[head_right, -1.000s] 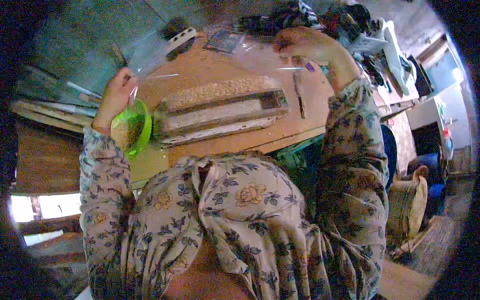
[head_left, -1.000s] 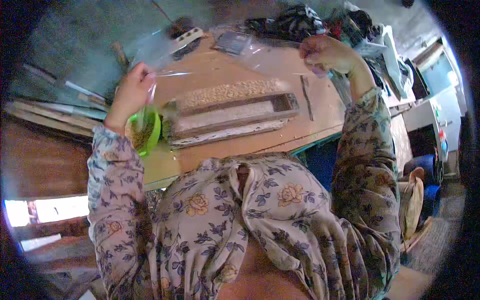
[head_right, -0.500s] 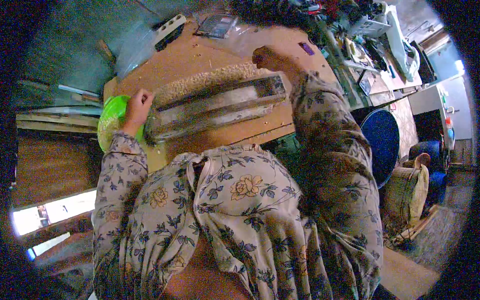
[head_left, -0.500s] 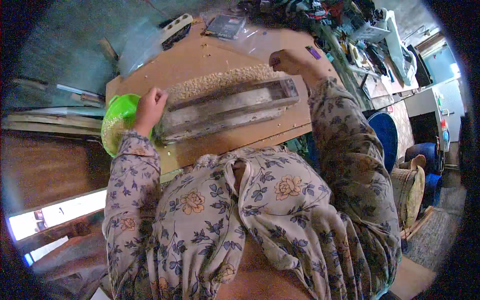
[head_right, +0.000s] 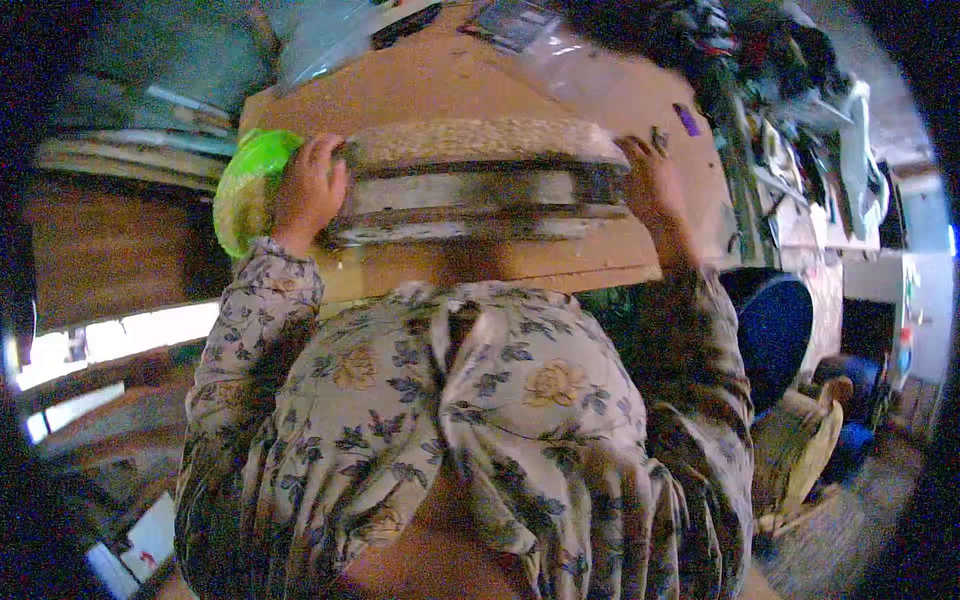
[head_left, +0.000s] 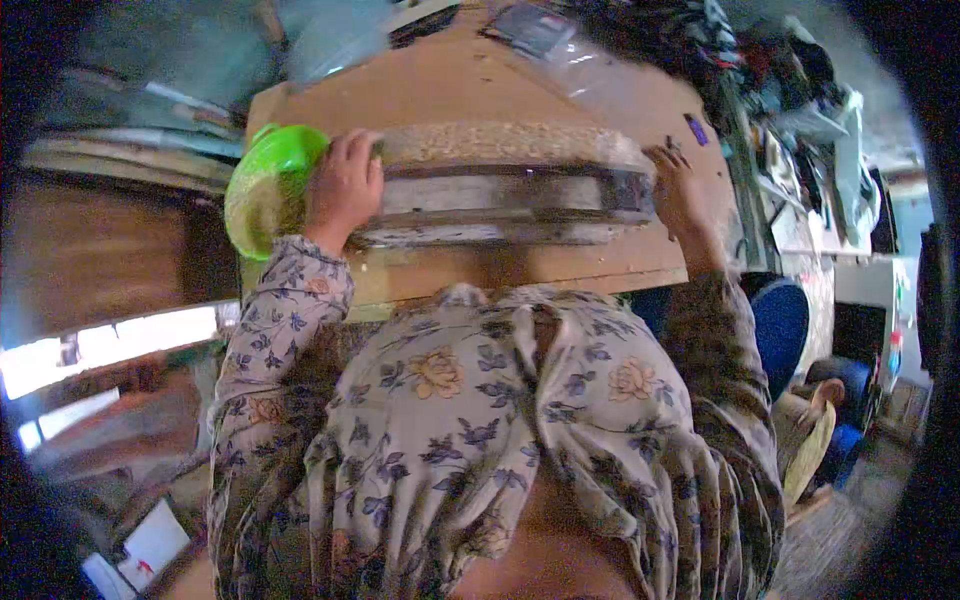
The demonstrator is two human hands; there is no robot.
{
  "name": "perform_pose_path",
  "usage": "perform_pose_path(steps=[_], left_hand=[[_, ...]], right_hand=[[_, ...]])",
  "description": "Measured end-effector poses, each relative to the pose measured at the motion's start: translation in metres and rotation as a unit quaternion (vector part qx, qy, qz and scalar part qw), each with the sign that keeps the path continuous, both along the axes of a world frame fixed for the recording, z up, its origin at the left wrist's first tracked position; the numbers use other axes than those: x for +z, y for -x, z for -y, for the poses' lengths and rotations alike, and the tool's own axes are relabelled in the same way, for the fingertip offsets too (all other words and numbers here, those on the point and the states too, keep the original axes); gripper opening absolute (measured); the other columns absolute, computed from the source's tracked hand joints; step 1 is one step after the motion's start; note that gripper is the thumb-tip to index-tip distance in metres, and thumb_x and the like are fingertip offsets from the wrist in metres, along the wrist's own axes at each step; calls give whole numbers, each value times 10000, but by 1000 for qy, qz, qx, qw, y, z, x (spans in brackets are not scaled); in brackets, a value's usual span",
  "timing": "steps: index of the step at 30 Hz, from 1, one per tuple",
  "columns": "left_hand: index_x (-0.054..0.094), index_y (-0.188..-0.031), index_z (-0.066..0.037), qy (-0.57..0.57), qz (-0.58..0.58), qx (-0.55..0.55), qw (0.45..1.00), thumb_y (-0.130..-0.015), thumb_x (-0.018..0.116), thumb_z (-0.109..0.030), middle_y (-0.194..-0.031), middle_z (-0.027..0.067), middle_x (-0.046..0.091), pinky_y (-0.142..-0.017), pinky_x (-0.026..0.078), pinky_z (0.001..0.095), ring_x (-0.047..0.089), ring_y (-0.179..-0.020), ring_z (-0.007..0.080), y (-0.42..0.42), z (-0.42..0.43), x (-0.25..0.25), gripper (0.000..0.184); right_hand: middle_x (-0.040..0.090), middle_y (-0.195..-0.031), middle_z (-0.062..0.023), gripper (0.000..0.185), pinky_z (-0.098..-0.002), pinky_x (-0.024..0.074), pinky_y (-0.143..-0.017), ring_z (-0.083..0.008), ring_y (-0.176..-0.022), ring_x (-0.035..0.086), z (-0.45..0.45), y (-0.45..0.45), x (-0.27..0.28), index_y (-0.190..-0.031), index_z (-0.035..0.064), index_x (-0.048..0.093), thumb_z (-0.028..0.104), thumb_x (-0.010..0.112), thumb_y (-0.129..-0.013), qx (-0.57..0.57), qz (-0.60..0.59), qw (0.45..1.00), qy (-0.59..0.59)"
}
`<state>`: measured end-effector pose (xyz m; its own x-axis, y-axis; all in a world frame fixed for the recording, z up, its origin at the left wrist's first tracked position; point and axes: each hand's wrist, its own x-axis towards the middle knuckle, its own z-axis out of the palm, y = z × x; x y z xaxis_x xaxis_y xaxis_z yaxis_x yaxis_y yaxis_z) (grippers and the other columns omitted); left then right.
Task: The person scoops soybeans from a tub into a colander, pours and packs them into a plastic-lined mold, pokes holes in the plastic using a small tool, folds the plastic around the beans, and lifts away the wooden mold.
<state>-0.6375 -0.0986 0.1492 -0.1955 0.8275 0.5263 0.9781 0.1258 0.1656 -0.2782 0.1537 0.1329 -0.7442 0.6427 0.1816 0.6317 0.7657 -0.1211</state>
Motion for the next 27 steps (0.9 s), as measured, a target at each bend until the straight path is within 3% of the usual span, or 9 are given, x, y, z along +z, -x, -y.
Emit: perform_pose_path(steps=[3,5,7,8,10,15,17,23,27], left_hand=[[493,-1000,-28,116,10,-58,992,-733,544,-153,-1040,143,508,-823,409,396,492,-957,324,2,47,-5,299],[476,-1072,-28,148,-37,-102,983,-749,540,-223,-1152,132,467,-900,362,403,442,-1069,312,17,63,-18,383],[407,-1193,-51,250,-75,-118,958,-730,549,-290,-1293,129,356,-989,249,437,322,-1198,309,16,75,-19,540],[407,-1193,-51,250,-75,-116,958,-730,549,-290,-1293,129,356,-989,249,437,322,-1198,309,17,78,-22,540],[374,-1230,-57,266,-64,-129,953,-707,553,-353,-1350,107,275,-1020,162,449,232,-1252,287,19,78,-26,628],[362,-1242,-56,283,-81,-124,948,-688,566,-365,-1349,98,278,-1029,128,457,210,-1262,285,13,61,-14,666],[359,-1245,-58,289,-79,-142,943,-685,567,-374,-1349,93,280,-1030,115,464,205,-1265,285,11,55,-10,676],[438,-1193,-84,333,-124,-178,918,-698,555,-428,-1306,60,348,-1034,82,476,211,-1261,258,14,39,-7,614],[540,-1094,-86,300,-124,-184,928,-709,535,-463,-1193,56,472,-1022,56,520,251,-1239,268,17,31,-13,540]], right_hand=[[480,-1173,-99,429,-413,306,-964,-375,-1130,369,30,-18,-22,-1122,73,489,19,500,-697,58,-55,997,9],[383,-1287,-93,576,-434,295,-964,-327,-1204,309,37,-25,-32,-1185,107,461,-86,346,-655,33,43,999,0],[373,-1298,-85,590,-433,286,-974,-328,-1213,297,38,-28,-34,-1195,116,457,-90,334,-656,37,55,998,15],[362,-1308,-76,604,-432,277,-983,-328,-1222,285,38,-28,-34,-1205,125,452,-93,323,-656,37,69,996,31],[366,-1306,-68,601,-430,279,-982,-333,-1216,293,36,-27,-26,-1208,127,449,-89,325,-661,35,96,994,29],[405,-1277,-49,541,-416,293,-978,-320,-1194,329,20,-31,-30,-1185,120,474,-64,348,-693,43,85,995,-15],[444,-1243,-49,459,-395,307,-969,-306,-1161,365,18,-25,-17,-1142,120,517,-27,375,-731,85,67,993,35],[489,-1175,-88,320,-372,360,-919,-301,-1083,433,-15,-40,-57,-1059,139,588,93,460,-769,131,84,988,-8],[534,-1044,-89,264,-352,424,-818,-261,-973,493,5,-21,-25,-987,134,614,169,518,-744,111,13,993,38]])
